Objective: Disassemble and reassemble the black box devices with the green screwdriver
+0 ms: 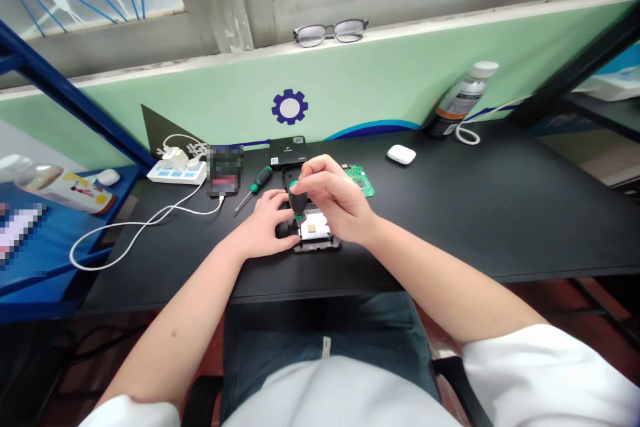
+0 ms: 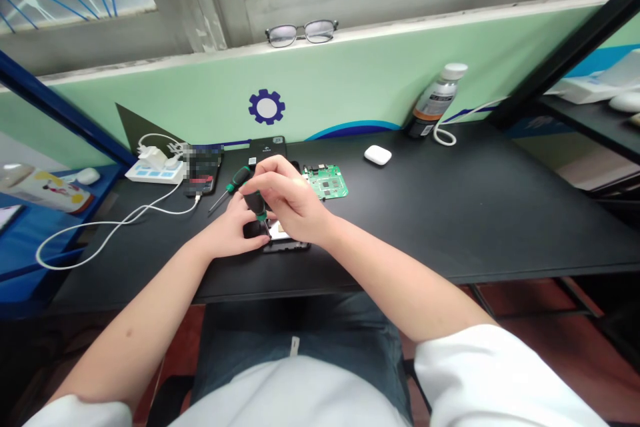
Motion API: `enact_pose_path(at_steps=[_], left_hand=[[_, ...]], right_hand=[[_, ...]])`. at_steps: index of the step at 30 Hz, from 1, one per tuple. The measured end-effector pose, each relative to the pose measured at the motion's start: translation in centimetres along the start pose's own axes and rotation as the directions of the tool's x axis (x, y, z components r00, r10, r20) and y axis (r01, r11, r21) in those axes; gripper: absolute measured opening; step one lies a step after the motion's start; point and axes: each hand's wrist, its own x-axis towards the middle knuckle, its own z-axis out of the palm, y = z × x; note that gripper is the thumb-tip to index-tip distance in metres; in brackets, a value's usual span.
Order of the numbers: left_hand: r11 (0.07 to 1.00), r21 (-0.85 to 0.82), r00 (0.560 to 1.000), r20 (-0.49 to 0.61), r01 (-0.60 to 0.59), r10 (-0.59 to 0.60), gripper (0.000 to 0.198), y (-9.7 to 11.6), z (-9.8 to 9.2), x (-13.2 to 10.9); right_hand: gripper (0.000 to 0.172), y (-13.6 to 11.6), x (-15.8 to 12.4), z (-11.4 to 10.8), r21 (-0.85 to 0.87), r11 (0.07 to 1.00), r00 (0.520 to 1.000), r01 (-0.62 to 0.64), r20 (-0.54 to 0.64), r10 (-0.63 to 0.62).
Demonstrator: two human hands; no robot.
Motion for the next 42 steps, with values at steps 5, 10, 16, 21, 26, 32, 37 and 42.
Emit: enact_pose_path(at_steps=[5, 10, 16, 21, 26, 32, 37, 42], left_hand=[[0.999, -0.036, 1.000, 0.007, 0.018, -0.017, 0.032, 0.1, -0.1, -0.1], [0.993, -0.113, 0.999, 0.030, 0.015, -0.012, 0.035, 0.1, -0.1, -0.1], [0.997, -0.079, 0.998, 0.054, -0.007, 0.011, 0.025, 0.4, -0.3, 0.1], [0.995, -0.099, 0.999, 0.041, -0.018, 0.022, 0.030, 0.4, -0.3, 0.1], [0.989, -0.143, 0.998, 0.046, -0.038, 0.045, 0.023, 0.4, -0.2, 0.1], [0.991, -0.136, 0.999, 0.047, -0.018, 0.024, 0.013, 0.5, 0.0, 0.2], [0.989, -0.139, 0.998, 0.046, -0.046, 0.053, 0.012, 0.3, 0.0, 0.3], [0.994, -0.107, 0.996, -0.091, -0.011, 0.001, 0.007, -0.6, -0.2, 0.4]], right_hand=[[0.014, -0.2, 0.0, 0.3, 0.125, 0.991, 0.999, -0.041, -0.019, 0.044], [0.027, -0.5, -0.4, 0.7, 0.213, 0.962, 0.985, -0.170, 0.058, 0.161], [0.031, -0.1, -0.3, 0.2, 0.032, 0.999, 0.996, -0.026, 0.089, 0.023], [0.034, 0.2, 0.0, -0.1, -0.064, 0.996, 0.998, 0.068, 0.003, -0.068], [0.015, 0.0, -0.1, 0.3, 0.055, 0.998, 0.999, 0.039, 0.018, -0.040], [0.036, 0.0, -0.6, 1.0, 0.162, 0.983, 0.995, -0.081, 0.070, 0.071], [0.035, -0.1, -0.5, 0.6, 0.094, 0.993, 0.994, -0.068, 0.087, 0.060], [0.041, 0.1, -0.3, 0.3, 0.053, 0.997, 0.998, -0.057, -0.031, 0.058]])
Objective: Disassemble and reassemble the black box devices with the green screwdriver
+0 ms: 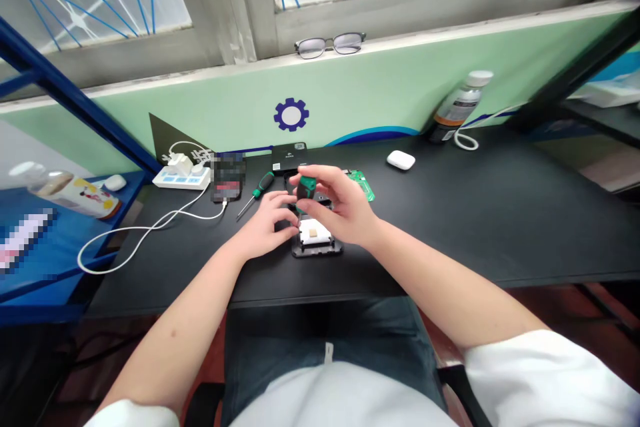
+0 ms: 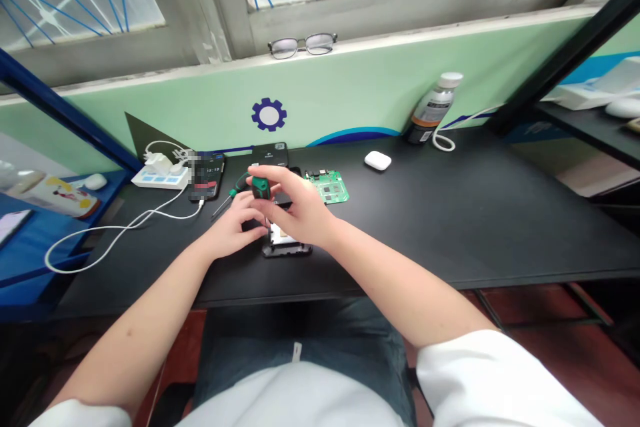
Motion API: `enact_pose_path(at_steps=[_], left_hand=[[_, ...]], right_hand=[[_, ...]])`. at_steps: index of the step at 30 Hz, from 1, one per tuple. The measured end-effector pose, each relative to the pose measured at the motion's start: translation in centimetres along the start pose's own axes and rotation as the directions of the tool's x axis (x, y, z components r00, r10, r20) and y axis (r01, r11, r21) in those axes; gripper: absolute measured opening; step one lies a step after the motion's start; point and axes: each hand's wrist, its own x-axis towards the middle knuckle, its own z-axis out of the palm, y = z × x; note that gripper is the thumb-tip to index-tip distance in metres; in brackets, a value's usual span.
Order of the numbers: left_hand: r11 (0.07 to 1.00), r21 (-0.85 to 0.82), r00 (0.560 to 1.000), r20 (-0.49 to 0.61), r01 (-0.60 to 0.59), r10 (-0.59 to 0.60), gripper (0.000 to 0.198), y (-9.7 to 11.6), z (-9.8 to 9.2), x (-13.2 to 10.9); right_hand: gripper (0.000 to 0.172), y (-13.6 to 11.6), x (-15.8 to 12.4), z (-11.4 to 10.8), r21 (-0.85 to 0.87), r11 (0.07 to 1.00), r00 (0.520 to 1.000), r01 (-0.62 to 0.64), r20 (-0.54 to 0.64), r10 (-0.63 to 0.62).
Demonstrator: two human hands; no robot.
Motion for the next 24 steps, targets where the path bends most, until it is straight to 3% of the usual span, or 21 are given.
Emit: enact_pose_path(at_steps=[4, 7, 13, 19, 22, 24], left_hand=[[0.965, 0.195, 0.956, -0.267, 0.172, -0.116, 0.011, -2.2, -0.3, 0.3], [0.903, 0.294, 0.901, -0.394, 0.312, -0.183, 0.014, -3.6, -0.3, 0.5], [0.860, 0.383, 0.912, -0.359, 0.338, -0.198, 0.020, -4.4, 0.3, 0.9], [0.864, 0.351, 0.907, -0.349, 0.360, -0.236, 0.031, -4.4, 0.2, 0.9], [0.896, 0.318, 0.903, -0.393, 0.311, -0.174, 0.043, -3.5, 0.3, 0.5], [0.935, 0.290, 0.915, -0.395, 0.204, -0.077, 0.041, -2.3, 0.7, 0.3]], right_hand=[[0.043, 0.3, 0.5, -1.0, -0.046, 0.998, 0.977, -0.051, -0.208, 0.040], [0.041, 0.6, 1.0, -2.5, -0.103, 0.991, 0.964, -0.087, -0.258, 0.058], [0.036, 0.7, 0.7, -5.3, -0.273, 0.958, 0.987, -0.086, -0.156, 0.044], [0.042, 2.1, -0.5, -4.7, -0.214, 0.968, 0.970, -0.133, -0.229, 0.083], [0.043, 2.5, -0.6, -4.2, -0.224, 0.966, 0.973, -0.130, -0.214, 0.082], [0.041, 2.4, -0.8, -4.0, -0.247, 0.965, 0.980, -0.093, -0.195, 0.045]])
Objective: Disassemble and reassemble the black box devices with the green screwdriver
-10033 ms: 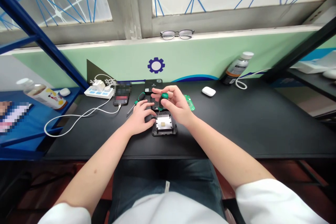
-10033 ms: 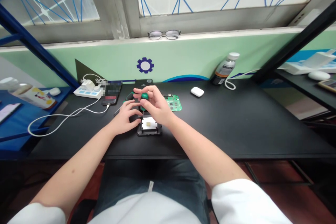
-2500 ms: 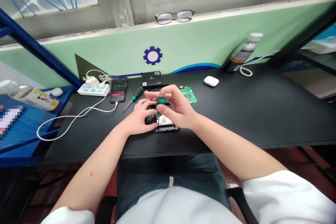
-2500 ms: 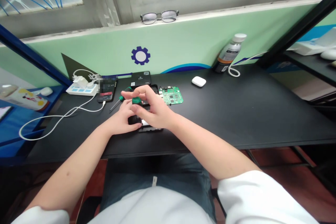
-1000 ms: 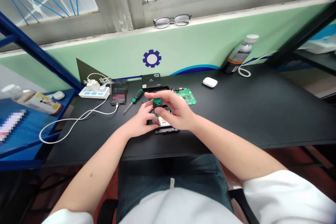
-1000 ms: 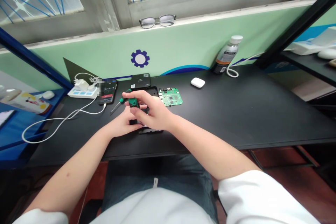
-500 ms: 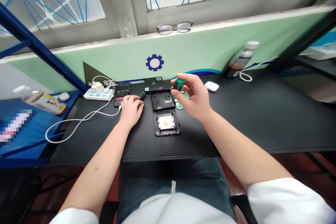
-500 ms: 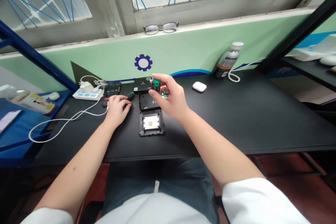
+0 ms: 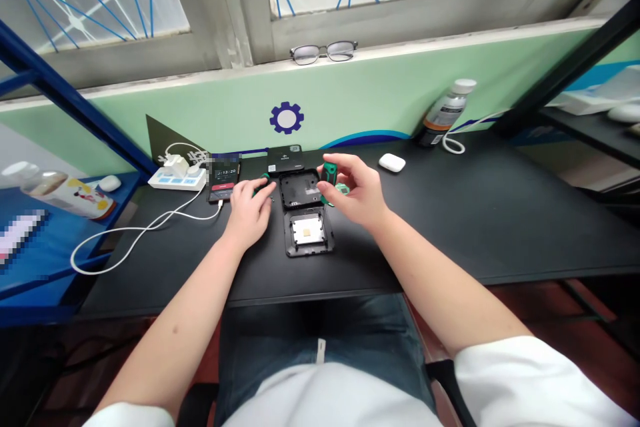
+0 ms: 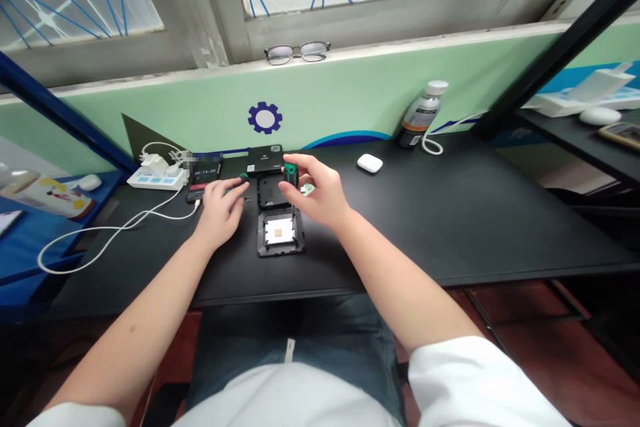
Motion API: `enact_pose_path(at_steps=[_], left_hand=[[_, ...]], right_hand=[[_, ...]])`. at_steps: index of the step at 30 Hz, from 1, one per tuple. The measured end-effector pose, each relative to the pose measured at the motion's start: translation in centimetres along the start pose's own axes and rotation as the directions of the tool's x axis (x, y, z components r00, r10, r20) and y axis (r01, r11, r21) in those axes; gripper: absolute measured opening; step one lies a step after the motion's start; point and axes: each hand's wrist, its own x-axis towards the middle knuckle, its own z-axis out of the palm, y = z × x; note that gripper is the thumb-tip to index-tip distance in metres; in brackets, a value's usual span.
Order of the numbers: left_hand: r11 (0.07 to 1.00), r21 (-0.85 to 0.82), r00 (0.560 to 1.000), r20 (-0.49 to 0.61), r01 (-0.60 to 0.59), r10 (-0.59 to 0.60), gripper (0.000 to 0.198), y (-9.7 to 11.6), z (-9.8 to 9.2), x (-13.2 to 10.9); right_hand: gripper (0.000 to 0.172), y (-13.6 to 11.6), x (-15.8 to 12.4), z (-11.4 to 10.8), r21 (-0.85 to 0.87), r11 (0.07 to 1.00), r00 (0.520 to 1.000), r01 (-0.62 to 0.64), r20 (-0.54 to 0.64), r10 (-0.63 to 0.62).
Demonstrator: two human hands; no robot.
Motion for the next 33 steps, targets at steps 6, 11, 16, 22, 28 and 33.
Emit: enact_pose_path(at_steps=[6, 11, 16, 22, 28, 33], left_hand=[[0.958, -0.183, 0.936, 0.236, -0.220, 0.260, 0.041, 4.6, -0.4, -1.0], [0.929, -0.226, 0.852, 0.381, -0.291, 0.360, 0.042, 5.9, -0.6, 0.1], [0.925, -0.261, 0.865, 0.354, -0.274, 0.356, 0.026, 5.8, 0.3, 0.6], [0.926, -0.240, 0.899, 0.263, -0.291, 0.351, 0.021, 5.3, 1.5, -0.3], [0.905, -0.253, 0.878, 0.259, -0.342, 0.404, 0.023, 4.9, 1.3, -0.1], [0.899, -0.251, 0.872, 0.255, -0.358, 0.418, 0.022, 5.0, 1.3, 0.0]], right_hand=[[0.038, -0.3, -0.3, 0.0, -0.049, 0.993, 0.994, 0.108, 0.000, -0.108], [0.040, -0.2, -0.4, 0.3, -0.055, 0.989, 0.991, 0.134, -0.017, -0.136], [0.043, -0.4, -0.5, 0.4, -0.075, 0.988, 0.991, 0.135, 0.022, -0.134], [0.044, -0.6, -0.4, 0.1, -0.005, 0.992, 0.992, 0.127, -0.001, -0.127], [0.043, -0.5, -0.7, 0.2, 0.000, 0.996, 0.995, 0.090, 0.048, -0.090], [0.041, -0.6, -0.2, 0.0, 0.033, 0.992, 0.990, 0.122, 0.068, -0.124]])
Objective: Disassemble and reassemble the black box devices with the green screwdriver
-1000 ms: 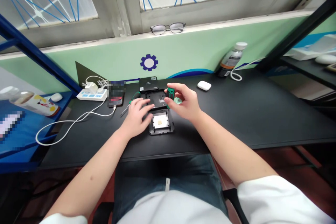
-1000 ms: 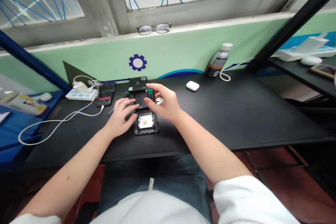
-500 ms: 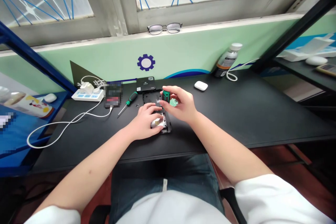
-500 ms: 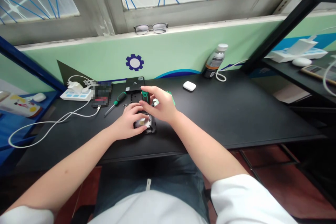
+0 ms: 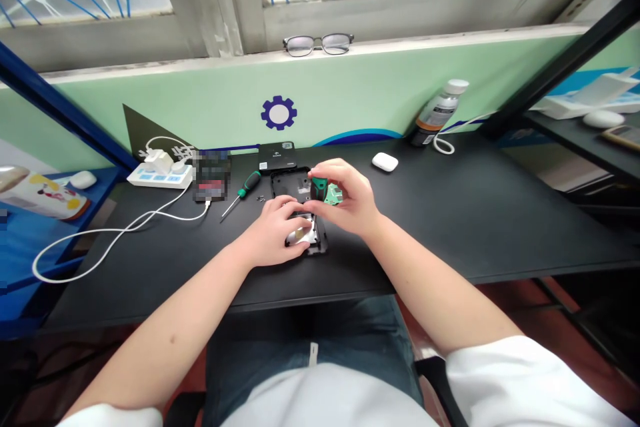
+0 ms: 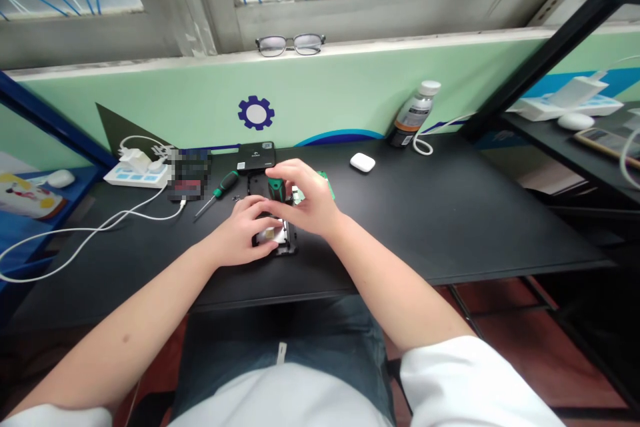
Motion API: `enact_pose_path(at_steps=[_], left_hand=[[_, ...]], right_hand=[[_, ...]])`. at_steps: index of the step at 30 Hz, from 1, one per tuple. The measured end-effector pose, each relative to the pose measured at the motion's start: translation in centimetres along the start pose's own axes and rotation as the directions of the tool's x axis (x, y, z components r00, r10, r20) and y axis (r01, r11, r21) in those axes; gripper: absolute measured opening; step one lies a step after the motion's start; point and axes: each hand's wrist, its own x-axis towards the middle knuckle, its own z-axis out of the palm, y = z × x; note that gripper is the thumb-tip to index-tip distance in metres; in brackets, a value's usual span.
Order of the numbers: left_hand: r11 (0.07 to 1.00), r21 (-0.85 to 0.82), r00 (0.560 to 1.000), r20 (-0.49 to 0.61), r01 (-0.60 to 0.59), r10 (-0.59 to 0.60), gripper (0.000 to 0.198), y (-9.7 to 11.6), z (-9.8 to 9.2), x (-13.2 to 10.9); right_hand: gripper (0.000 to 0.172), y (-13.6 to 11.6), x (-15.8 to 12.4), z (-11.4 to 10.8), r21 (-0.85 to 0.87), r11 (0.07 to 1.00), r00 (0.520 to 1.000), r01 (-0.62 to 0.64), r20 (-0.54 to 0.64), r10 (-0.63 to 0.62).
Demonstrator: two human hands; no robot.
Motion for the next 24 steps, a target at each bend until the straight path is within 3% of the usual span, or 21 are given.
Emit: enact_pose_path(at_steps=[3, 5, 12, 17, 19, 24], left_hand=[[1.000, 0.004, 1.000, -0.008, -0.017, 0.017, 0.022, 0.0, 0.1, 0.0], [0.999, 0.020, 0.999, -0.007, -0.033, 0.033, 0.022, 0.0, 0.1, 0.0], [0.998, 0.052, 1.000, 0.007, -0.025, 0.025, 0.023, 0.0, 0.2, -0.1], [0.998, 0.049, 0.999, 0.003, -0.032, 0.032, 0.023, 0.0, 0.1, 0.0], [0.998, 0.056, 1.000, 0.010, -0.027, 0.027, 0.023, 0.1, 0.1, 0.0], [0.997, 0.067, 0.999, 0.021, -0.029, 0.027, 0.023, 0.2, -0.1, 0.1]], right_hand=[[0.034, -0.3, 0.5, -0.1, 0.088, 0.996, 1.000, 0.016, -0.010, -0.015], [0.027, -0.5, 0.7, -0.2, 0.184, 0.982, 0.999, -0.038, 0.026, 0.033], [0.017, -0.6, 0.9, -1.0, 0.452, 0.852, 0.957, -0.263, 0.233, 0.172], [0.021, -0.6, 1.0, -1.6, 0.525, 0.742, 0.886, -0.418, 0.416, 0.205], [0.022, -0.4, 1.0, -1.7, 0.502, 0.754, 0.886, -0.424, 0.403, 0.230], [0.022, 0.3, 1.1, -1.9, 0.347, 0.889, 0.944, -0.300, 0.240, 0.225]])
